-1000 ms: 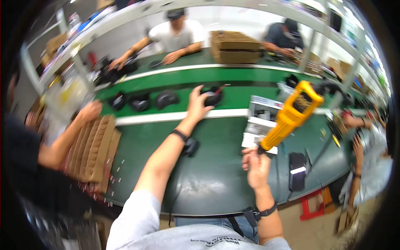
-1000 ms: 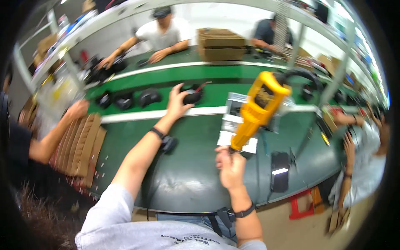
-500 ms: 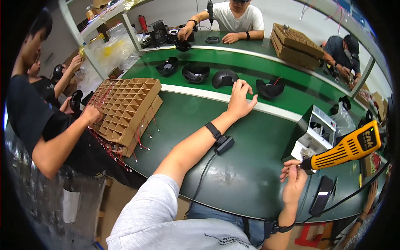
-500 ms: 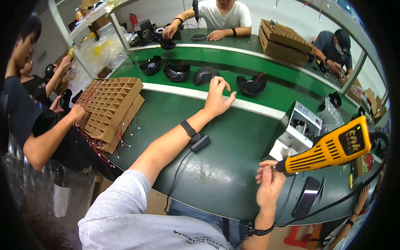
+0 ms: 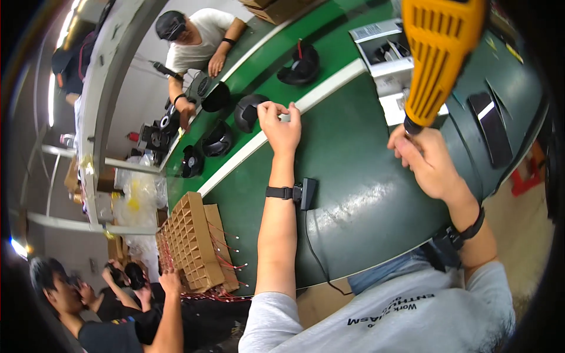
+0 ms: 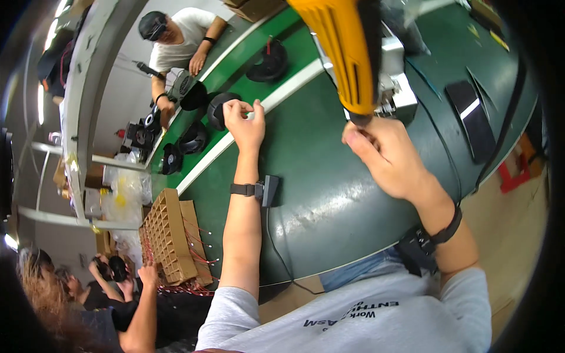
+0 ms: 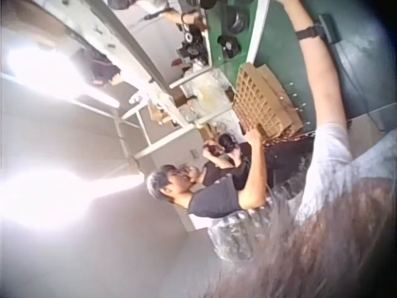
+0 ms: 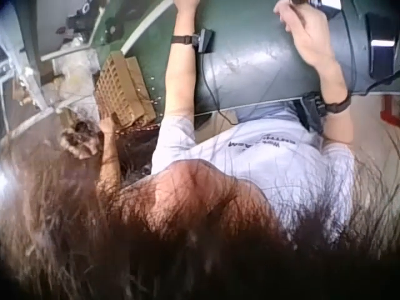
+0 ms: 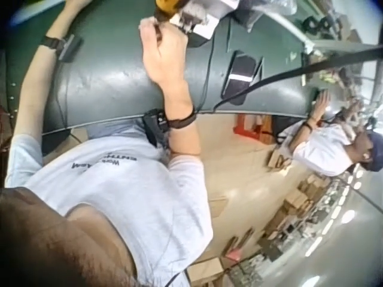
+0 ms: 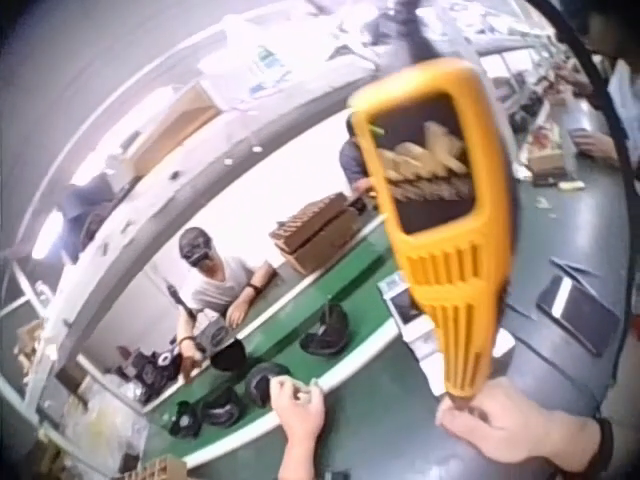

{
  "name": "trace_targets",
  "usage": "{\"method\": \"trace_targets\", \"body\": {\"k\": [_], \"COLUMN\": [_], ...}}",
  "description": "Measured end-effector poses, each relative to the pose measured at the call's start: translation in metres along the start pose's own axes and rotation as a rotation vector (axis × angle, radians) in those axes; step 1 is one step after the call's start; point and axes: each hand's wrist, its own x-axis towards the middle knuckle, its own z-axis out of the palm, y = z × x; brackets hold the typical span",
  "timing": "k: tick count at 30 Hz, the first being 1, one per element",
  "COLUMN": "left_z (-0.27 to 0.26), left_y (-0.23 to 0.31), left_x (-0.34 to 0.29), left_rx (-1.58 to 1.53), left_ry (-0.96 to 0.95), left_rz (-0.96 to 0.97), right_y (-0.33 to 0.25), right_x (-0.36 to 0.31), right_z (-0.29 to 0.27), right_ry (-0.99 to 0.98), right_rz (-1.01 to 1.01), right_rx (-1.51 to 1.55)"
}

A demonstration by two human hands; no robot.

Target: Assembling components into a plastic housing using an electric screwdriver.

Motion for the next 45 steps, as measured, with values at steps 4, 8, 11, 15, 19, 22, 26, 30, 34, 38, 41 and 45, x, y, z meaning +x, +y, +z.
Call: {"method": "trace_targets", "body": {"k": [4,8,11,15,19,22,26,30,34,38,41,45], "left_z": [0.007,-0.010,-0.008,-0.006,-0.008,-0.007,-0.004,-0.007,-0.004,-0.011,-0.016,-0.015], "left_y": [0.008,-0.003,-0.004,-0.002,0.001,0.003,0.003,0.001,0.001,0.000,-0.003,-0.002], "left_x": [-0.006,-0.003,-0.006,-0.006,-0.010,-0.011,-0.009,-0.012,-0.011,-0.015,-0.017,-0.017], "left_rx": [-0.032,-0.002,-0.037,-0.093,-0.126,-0.142,-0.156,-0.198,-0.236,-0.311,-0.279,-0.297], "left_ry": [-0.032,-0.049,-0.035,-0.070,-0.096,-0.152,-0.235,-0.304,-0.307,-0.294,-0.295,-0.287], "left_rz": [-0.040,-0.027,-0.017,-0.037,-0.087,-0.138,-0.202,-0.206,-0.189,-0.208,-0.213,-0.200], "right_y": [0.002,-0.003,0.000,-0.001,-0.002,0.000,0.003,-0.001,-0.006,-0.006,-0.007,-0.010], "right_x": [-0.004,-0.002,-0.007,-0.007,-0.010,-0.006,-0.002,-0.003,-0.005,-0.006,-0.006,-0.005], "right_z": [-0.007,0.005,0.008,0.013,0.011,0.007,0.002,0.007,0.005,0.010,0.016,0.015], "right_ry": [0.014,0.004,0.008,-0.009,-0.007,-0.017,0.020,-0.019,-0.032,-0.056,-0.055,-0.071], "right_rz": [0.038,0.060,0.055,0.061,0.070,0.087,0.070,0.159,0.182,0.145,0.165,0.170], "right_rx": [0.010,0.000,0.056,0.010,-0.022,-0.010,0.001,0.012,-0.032,-0.044,-0.035,-0.045]}}
